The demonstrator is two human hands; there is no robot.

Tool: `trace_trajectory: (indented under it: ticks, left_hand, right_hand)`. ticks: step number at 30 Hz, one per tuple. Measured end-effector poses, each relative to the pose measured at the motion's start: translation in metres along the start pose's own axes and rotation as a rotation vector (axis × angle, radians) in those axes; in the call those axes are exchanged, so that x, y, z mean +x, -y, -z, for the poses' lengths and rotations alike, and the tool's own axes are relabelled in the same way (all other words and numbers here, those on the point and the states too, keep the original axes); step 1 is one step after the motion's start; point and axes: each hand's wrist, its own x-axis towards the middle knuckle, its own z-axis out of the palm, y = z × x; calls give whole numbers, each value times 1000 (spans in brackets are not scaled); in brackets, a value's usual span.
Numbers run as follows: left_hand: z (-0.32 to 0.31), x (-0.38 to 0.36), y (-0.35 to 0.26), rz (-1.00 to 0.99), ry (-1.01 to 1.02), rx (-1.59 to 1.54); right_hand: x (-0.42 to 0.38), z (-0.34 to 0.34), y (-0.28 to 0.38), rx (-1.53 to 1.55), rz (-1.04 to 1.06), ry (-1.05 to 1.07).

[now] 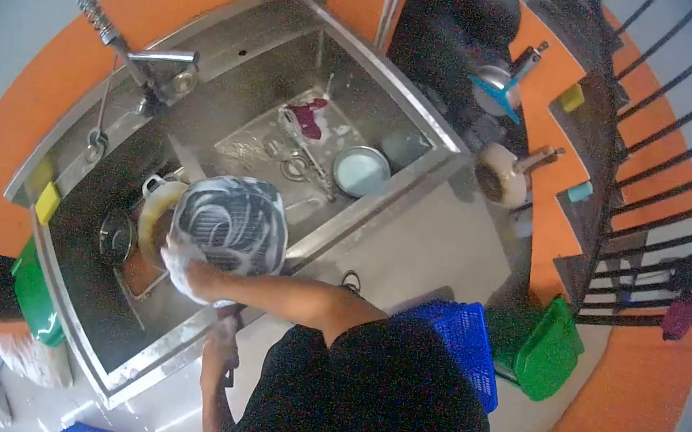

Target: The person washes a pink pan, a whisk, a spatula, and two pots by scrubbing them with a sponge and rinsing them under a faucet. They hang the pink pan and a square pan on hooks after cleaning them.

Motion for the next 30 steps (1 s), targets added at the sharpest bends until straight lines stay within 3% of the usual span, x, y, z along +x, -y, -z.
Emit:
trace_trajectory:
  ticks: [1,3,6,7,8,9,10,12,13,15,16,18,19,21,23,24,25,26,28,30]
  left_hand:
    - [-1,4,7,51,-20,59]
    - [4,2,-11,261,44,27]
    - [3,4,3,330,121,-54]
    - [14,-3,-25,312,91,-26]
    - [23,-11,-50,295,55,-6]
    - [13,-9,-23,331,17,-22]
    - [-7,6,16,3,-54,67]
    - [-12,12,30,-334,-136,161]
    - [-4,6,11,-250,-109,139]
    - [8,1,-16,128,35,1]
    - [11,2,-20,126,19,-1]
    - [19,2,-23,-53,96,35]
    - [21,2,-29,-52,78,89]
    - [18,-5,-28,45,40,103]
    - [23,0,-20,128,-15,109]
    - [19,1,-14,-27,-24,107]
    - [15,2,-13,-176,-26,104]
    - [19,-5,-26,-165,-26,103]
    - [41,-12,-65,169,35,0]
    - [17,1,-22,203,-27,92]
  right_hand:
    - [-21,-15,-13,378,158,96]
    - [-45,13,-19,321,209,188]
    - [-73,73,-34,246,391,517]
    - [-86,85,-47,155,446,451]
    - [-91,97,-62,104,442,541]
    - [-90,117,-71,50,440,632]
    - [-87,139,-81,-4,441,721]
    - [-72,167,-92,-166,258,957]
    - [-68,167,-111,-164,390,834]
    - [-39,181,-120,-448,171,1118]
    - [-28,183,-130,-457,185,1111]
    - [-15,174,-157,-539,155,854]
    - [-21,158,-162,-445,68,738]
    - [-40,137,-129,-411,166,847]
    - [-57,102,-88,-279,71,545]
    - [-65,85,-68,-199,39,394]
    - [-59,62,-62,-127,94,394]
    - [-55,38,-54,-43,138,397]
    - [-7,31,-43,-105,328,265]
    - [38,46,-45,-290,359,218]
